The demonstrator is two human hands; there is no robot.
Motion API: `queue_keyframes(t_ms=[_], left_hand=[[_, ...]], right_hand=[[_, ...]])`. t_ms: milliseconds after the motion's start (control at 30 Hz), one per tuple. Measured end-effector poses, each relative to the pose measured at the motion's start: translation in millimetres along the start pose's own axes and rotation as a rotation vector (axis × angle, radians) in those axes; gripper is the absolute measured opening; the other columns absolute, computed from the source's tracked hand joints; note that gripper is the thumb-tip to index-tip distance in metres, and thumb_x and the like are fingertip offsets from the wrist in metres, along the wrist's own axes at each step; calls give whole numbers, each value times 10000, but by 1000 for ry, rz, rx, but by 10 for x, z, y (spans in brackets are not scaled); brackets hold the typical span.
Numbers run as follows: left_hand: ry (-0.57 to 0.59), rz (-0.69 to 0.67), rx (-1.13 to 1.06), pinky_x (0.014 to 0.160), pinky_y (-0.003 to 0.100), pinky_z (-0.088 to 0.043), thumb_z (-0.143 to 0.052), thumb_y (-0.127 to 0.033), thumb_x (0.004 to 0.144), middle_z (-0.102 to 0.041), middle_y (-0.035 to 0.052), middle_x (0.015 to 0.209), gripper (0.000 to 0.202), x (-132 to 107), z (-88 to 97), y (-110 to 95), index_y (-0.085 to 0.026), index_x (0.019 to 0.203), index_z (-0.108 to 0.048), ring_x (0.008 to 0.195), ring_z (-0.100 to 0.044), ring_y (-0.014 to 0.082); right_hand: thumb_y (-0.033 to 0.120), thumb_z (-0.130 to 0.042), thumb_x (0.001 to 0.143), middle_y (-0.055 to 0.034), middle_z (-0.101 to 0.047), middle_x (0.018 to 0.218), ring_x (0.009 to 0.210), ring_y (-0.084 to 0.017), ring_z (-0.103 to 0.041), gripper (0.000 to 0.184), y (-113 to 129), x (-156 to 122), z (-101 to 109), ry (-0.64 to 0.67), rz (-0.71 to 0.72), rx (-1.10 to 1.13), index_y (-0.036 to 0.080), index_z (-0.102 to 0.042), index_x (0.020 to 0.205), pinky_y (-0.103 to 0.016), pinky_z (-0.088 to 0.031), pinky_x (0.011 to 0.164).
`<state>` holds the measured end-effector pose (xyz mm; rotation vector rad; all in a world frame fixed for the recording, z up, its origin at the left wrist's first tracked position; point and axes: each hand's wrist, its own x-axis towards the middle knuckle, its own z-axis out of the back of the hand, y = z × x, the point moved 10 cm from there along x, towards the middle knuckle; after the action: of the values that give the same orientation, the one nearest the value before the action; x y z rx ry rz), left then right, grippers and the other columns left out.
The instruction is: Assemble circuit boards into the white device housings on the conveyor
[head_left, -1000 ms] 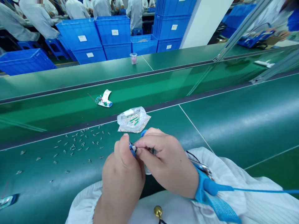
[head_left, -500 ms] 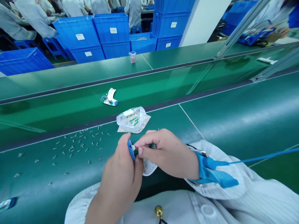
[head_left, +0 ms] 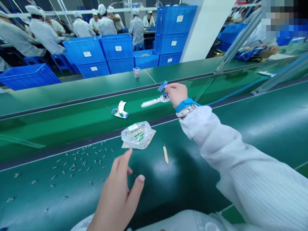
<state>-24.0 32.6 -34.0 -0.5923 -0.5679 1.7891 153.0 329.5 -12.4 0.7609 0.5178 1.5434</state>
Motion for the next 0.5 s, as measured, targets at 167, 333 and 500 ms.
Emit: queue_keyframes(t_ms=[167, 333, 500], left_hand=[[89, -31, -81, 484, 296, -469, -442, -364, 874, -568, 95, 1112, 426, 10, -146, -20, -251, 1278, -517, 501, -508, 106], [162, -94, -89, 540, 292, -510, -458, -338, 862, -570, 123, 1173, 421, 33, -217, 24, -252, 1266, -543, 775, -633, 200], [206, -72, -140, 474, 250, -485, -471, -331, 855, -581, 115, 1188, 383, -16, -254, 151, -286, 1217, -586, 788, -636, 200]], right_hand=[[332, -542, 918, -88, -592, 1173, 1044, -199, -586, 295, 280, 123, -890, 230, 150, -118, 144, -580, 1142, -421, -494, 902], [331, -566, 905, -87, -583, 1194, 1052, -205, -586, 323, 734, -397, -1997, 598, 428, -232, 150, -571, 1172, -423, -502, 899], [321, -559, 910, -92, -563, 1218, 1060, -212, -581, 343, 686, -465, -2267, 685, 482, -332, 152, -545, 1209, -425, -506, 891]])
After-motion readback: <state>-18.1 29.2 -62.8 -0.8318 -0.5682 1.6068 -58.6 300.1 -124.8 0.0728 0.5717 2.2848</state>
